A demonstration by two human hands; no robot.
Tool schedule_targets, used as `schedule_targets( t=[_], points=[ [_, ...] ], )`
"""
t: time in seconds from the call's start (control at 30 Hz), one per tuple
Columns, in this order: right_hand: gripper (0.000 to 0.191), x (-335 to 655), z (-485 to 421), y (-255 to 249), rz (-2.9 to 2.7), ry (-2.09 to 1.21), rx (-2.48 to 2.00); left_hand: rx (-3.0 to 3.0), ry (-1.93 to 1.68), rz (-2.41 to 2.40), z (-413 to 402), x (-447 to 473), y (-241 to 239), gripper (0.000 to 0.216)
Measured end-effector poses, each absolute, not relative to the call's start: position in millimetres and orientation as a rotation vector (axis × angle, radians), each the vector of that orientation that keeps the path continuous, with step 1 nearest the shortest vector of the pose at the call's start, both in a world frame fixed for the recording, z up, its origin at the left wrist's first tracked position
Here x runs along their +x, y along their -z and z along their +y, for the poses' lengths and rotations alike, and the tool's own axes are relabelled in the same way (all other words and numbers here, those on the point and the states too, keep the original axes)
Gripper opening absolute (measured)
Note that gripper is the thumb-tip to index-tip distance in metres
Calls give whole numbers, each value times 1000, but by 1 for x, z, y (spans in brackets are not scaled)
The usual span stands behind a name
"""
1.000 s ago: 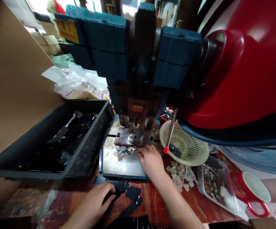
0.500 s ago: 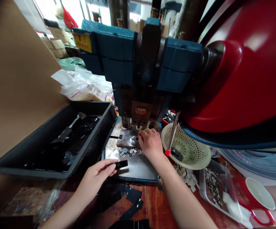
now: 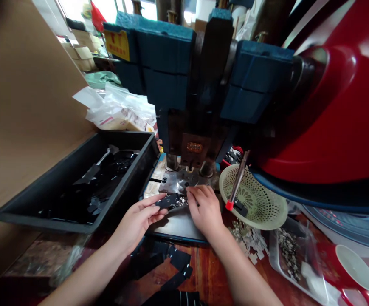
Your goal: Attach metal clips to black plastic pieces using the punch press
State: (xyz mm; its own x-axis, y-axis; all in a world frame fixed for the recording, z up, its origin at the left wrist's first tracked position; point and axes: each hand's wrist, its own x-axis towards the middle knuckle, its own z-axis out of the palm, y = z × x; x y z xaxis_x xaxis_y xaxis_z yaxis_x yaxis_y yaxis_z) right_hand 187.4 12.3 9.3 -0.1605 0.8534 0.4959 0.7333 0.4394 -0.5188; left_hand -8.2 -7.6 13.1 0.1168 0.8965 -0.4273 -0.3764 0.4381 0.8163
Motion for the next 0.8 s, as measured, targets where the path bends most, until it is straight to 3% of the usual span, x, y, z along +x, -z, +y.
schedule_targets(
  t=[0.27,0.4,0.57,0.8],
  points=[
    [29,169,-15,6,-1463,-902,-1395,593,-1008,1064,-8,-4,-14,40],
    [34,166,-12,3,-1419,-1006,-1365,625,-990,1070,-11,0,-13,40],
    [24,178,-23,2,-1361,-1140,-1376,969,-876,1119,-18,4,-10,39],
    [27,244,-99,38,-535,-1363,-1411,1380,-736,1204,-30,-12,-1,32]
  ],
)
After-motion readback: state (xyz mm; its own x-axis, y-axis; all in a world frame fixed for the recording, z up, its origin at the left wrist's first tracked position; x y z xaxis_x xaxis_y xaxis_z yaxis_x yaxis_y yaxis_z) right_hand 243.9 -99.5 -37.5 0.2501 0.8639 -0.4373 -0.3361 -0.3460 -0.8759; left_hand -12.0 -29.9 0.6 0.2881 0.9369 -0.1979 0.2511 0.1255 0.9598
